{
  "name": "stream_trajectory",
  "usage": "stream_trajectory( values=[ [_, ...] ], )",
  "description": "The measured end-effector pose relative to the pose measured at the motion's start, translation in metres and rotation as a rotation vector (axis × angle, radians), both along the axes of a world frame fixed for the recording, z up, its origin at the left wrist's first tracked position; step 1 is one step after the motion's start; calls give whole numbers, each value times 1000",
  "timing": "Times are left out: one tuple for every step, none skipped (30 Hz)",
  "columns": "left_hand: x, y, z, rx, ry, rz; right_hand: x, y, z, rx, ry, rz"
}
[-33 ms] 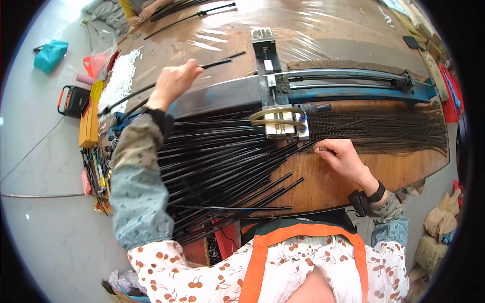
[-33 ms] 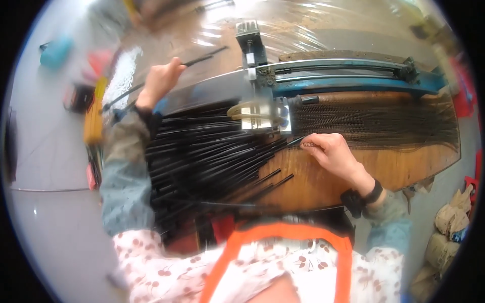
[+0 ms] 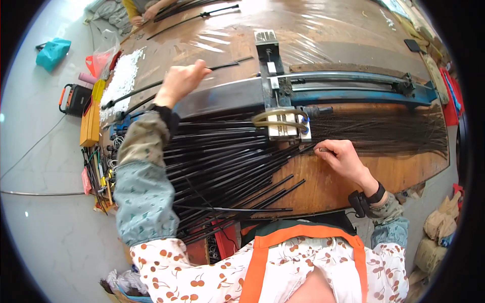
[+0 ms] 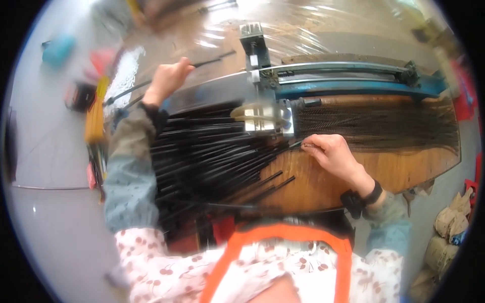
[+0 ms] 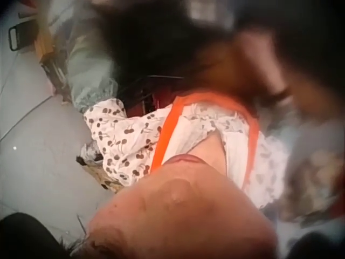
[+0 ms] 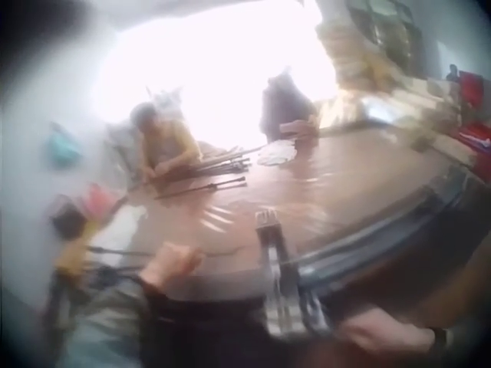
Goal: The person picks up a black rod and a metal spring, slides the spring onto the rod, and places it into a machine. They then pull a lever on the machine and remove the rod, placing it onto a pile of finished rods.
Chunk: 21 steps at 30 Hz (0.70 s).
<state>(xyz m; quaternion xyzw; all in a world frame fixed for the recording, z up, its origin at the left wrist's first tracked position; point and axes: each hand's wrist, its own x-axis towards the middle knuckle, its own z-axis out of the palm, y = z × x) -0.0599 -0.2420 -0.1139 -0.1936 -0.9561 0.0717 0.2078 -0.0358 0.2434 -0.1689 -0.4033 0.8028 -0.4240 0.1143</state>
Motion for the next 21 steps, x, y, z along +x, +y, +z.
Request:
stream_trajectory(
  values=[
    [-12,6,-7,-6,-21,-45,-2,-2,-1,17,8,-16],
    [-17,15,-10,-2,-14,-87,-1,0,-1,20,15,-10],
    [-17,20,-10,-44,39,-107,2,2,0,11,-71,-58],
    [-15,22,-7,-87,91,-125,3,1,4,2,-156,-105],
    [-10,19,0,-88,93,-118,1,0,11,2,-154,-97],
    [-5,17,6,-123,96,-99,2,0,22,-11,-166,-52],
    [-4,20,14,-152,103,-89,2,3,28,-19,-175,-18],
    [4,22,24,-153,121,-112,-2,2,19,-69,-102,1],
    [11,36,37,-163,100,-104,-8,3,19,-121,-25,-25],
    [22,52,49,-177,76,-93,-14,-3,21,-175,51,-46],
    [39,70,59,-159,66,-90,-22,-13,27,-185,76,-61],
    [55,90,68,-137,62,-97,-27,-20,38,-189,108,-85],
    [65,114,73,-104,78,-122,-33,-22,39,-223,192,-88],
    [77,135,77,-84,89,-132,-36,-27,38,-267,272,-77],
    [86,152,73,-46,62,-113,-34,-29,43,-260,285,-62],
    [93,164,72,-16,39,-82,-30,-32,48,-263,302,-36],
    [96,172,70,-44,34,-51,-24,-34,46,-284,387,-44],
    [97,177,71,-45,37,-66,-20,-35,48,-325,411,-66],
    [100,184,71,4,39,-58,-14,-33,43,-373,390,-116],
    [101,190,71,54,40,-49,-9,-29,39,-420,370,-167],
    [105,194,71,96,17,-65,-5,-27,38,-425,369,-177]
  ],
)
